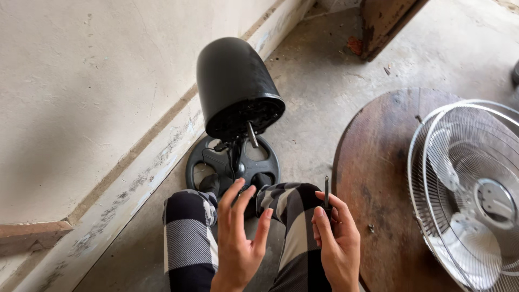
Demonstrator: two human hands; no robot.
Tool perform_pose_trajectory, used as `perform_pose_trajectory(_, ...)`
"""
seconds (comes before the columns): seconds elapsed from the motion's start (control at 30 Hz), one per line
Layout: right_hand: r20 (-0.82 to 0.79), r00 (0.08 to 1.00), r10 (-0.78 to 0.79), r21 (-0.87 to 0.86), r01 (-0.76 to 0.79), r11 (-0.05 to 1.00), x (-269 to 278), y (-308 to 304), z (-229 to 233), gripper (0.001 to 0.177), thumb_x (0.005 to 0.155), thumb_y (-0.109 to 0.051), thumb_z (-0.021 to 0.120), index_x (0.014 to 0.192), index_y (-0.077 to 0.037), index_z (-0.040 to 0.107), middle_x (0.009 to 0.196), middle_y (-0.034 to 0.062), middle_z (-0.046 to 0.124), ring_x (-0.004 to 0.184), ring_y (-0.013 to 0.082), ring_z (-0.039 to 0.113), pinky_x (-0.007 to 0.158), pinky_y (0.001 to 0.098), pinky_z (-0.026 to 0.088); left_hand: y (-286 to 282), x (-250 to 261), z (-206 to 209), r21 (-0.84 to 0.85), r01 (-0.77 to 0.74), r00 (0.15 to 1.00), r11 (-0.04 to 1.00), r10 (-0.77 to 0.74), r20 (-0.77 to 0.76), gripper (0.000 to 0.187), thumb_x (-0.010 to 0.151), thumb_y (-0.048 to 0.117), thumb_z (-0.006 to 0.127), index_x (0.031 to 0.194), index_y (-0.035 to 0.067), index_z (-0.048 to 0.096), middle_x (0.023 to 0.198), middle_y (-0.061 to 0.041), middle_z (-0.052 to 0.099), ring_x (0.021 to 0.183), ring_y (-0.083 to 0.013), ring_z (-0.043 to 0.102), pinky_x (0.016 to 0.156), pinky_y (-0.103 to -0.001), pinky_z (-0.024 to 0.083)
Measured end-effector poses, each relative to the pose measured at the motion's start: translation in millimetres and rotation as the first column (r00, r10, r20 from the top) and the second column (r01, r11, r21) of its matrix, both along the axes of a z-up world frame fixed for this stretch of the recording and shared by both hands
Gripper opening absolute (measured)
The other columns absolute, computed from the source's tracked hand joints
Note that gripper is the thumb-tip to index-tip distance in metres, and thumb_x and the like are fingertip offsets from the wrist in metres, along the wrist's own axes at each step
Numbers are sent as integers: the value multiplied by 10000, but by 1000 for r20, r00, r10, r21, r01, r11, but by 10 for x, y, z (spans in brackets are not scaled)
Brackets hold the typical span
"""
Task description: The person uses a screwdriver to tighten screws on the back of a black fan motor housing. Then they pick up a metal fan cage and attach it to the front of the motor housing, aligning it with the central shaft.
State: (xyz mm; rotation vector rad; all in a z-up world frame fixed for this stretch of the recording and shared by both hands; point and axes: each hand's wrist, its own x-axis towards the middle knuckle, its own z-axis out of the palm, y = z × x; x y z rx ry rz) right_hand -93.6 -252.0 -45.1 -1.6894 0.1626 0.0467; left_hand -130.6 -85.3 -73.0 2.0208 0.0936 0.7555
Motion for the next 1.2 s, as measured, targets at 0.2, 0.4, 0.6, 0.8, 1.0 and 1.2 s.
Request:
perform_pose_trajectory(0.2,33,996,-83,-127,87,988,-348,-297,-11,364,956,-101,627,1314,-34,636,733,-8,555,624,49,485,523,208,385,-269,-165,76,24,143,987,989,-140,-81,418,962,233,685,1305,22,573,1424,-218,513,1301,-385,549,1044,-470,485)
perform_pose_trajectory(0.4,119,972,-205,-186,224,957,-612,-630,-46,429,914,-37,642,1342,-48,615,833,-5,613,706,69,555,621,206,463,-520,-226,118,36,277,954,960,-270,-128,403,942,226,705,1294,61,601,1411,-179,541,1290,-362,553,1039,-465,473)
perform_pose_trajectory(0.6,148,955,-255,-413,294,862,-791,-981,-112,395,874,-69,707,1256,-40,611,991,48,768,893,112,713,745,240,526,-879,-267,91,92,406,909,909,-392,-143,368,939,228,713,1264,80,627,1395,-133,558,1291,-320,557,1052,-441,447)
perform_pose_trajectory(0.8,133,945,-300,-547,322,773,-875,-1284,-220,285,833,-123,768,1088,-10,705,970,72,750,826,141,735,700,274,578,-1243,-282,-18,127,488,870,864,-470,-147,332,939,226,714,1219,64,637,1373,-129,550,1345,-338,503,1090,-475,420)
perform_pose_trajectory(1.0,126,920,-371,-555,375,742,-786,-1455,-424,294,827,-157,789,1070,-5,720,907,71,726,728,141,714,632,279,579,-1486,-254,-180,183,509,858,841,-476,-196,298,929,221,715,1172,61,648,1352,-106,565,1341,-317,500,1095,-492,398)
perform_pose_trajectory(1.2,134,921,-367,-597,370,712,-731,-1518,-541,317,788,-192,826,1041,-24,732,834,62,703,633,144,650,582,298,542,-1673,-184,-280,237,512,858,825,-484,-171,247,938,166,687,1153,46,668,1327,-74,627,1339,-270,522,1065,-455,409)
